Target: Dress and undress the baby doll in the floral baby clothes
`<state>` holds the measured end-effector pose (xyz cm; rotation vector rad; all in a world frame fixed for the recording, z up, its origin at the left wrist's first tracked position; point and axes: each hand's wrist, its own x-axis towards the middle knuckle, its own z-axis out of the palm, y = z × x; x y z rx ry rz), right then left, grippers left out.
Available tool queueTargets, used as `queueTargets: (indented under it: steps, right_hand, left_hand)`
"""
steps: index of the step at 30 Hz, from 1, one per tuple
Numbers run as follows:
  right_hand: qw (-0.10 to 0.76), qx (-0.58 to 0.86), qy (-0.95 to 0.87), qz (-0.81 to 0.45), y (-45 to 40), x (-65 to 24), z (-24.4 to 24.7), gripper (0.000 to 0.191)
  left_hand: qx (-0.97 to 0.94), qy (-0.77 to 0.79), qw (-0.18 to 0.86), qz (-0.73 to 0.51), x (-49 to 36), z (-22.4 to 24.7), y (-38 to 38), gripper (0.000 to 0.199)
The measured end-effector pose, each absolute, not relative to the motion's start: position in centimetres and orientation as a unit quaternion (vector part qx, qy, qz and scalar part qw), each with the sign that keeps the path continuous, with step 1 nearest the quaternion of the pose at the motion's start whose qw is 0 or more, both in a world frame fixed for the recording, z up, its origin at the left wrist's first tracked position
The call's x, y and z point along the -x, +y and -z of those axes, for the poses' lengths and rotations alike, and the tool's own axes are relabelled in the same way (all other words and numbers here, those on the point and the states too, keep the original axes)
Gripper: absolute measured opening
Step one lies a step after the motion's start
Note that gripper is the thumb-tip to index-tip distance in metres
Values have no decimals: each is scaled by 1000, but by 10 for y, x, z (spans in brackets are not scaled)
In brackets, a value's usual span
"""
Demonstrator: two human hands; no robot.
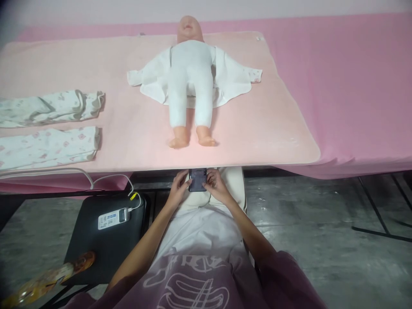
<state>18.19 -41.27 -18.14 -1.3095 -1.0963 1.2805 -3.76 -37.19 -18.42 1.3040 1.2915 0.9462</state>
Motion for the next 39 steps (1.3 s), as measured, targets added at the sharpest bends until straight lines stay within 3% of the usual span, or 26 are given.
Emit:
queueTargets:
  steps: [5,10,21,27,39]
  right_hand:
    - [484,540,-434,-535,-412,-184,177,46]
    - [483,543,-421,-543,-412,-185,170,38]
    - [483,541,-422,-544,-412,-185,168,41]
    - [480,533,-438,-542,-413,-183,172,55]
    - [482,532,-444,-537,-412,-184,173,55]
  left_hand:
    - [-586,523,501,-364,44,187,-374,62]
    - [-552,551,489,-391,34,184,-375,56]
    - [-512,566,490,-422,23,177,-365,47]
    - [-517,578,472,-419,19,179,-362,44]
    - [-508,571,485,-425,23,177,-361,37]
